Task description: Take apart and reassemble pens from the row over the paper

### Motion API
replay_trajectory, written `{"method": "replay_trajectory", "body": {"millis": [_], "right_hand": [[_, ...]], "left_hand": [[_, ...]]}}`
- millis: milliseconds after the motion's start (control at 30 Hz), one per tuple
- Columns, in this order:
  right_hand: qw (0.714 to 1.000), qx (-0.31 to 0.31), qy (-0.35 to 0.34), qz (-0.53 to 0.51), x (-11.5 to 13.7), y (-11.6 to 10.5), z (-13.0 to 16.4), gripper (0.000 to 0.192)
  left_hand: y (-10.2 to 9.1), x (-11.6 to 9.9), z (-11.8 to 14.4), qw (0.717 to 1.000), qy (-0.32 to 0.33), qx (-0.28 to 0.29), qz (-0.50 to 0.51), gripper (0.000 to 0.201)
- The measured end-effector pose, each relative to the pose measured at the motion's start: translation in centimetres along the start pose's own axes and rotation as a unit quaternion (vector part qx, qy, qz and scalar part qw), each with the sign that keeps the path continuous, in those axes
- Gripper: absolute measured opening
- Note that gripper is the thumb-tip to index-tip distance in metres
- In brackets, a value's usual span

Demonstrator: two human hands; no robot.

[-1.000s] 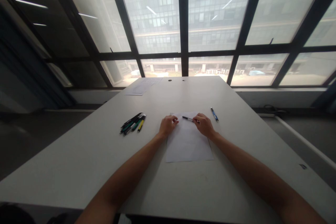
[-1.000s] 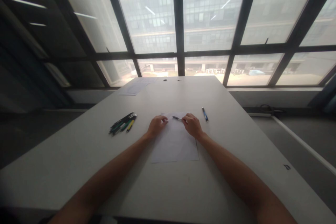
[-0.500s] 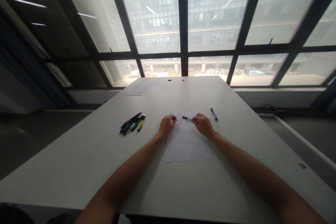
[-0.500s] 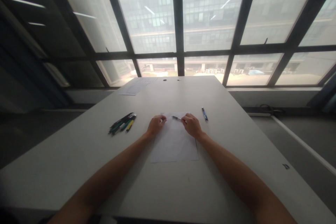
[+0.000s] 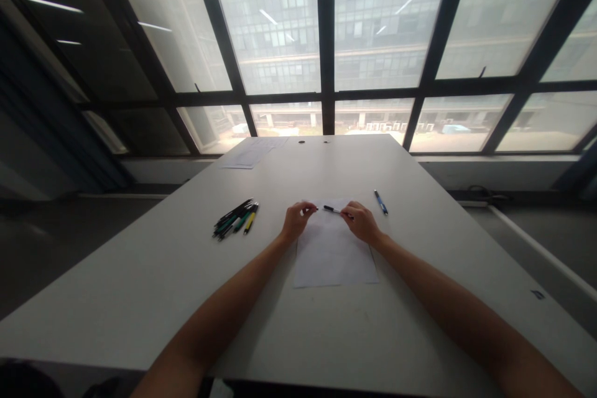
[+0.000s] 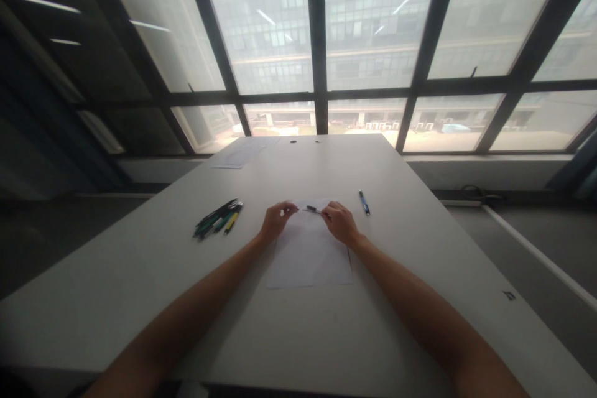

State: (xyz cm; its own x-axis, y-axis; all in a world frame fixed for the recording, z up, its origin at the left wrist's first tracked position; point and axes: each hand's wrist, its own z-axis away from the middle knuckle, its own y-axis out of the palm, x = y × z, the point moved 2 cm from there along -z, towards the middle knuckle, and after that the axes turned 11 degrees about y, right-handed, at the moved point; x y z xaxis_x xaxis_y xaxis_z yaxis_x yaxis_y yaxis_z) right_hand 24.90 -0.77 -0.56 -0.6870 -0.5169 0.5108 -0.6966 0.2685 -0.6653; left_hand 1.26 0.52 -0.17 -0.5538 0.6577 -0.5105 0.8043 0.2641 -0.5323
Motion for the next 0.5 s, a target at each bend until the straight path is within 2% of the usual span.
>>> {"method": "replay_trajectory", "body": {"millis": [500], "right_hand": [[1.000,0.011,-0.015,-0.010,0.02,0.08,0.06,0.013]], "left_hand": [[0.15,-0.63,-0.01,0.999,0.012,0.029,0.014,0.013]]}}
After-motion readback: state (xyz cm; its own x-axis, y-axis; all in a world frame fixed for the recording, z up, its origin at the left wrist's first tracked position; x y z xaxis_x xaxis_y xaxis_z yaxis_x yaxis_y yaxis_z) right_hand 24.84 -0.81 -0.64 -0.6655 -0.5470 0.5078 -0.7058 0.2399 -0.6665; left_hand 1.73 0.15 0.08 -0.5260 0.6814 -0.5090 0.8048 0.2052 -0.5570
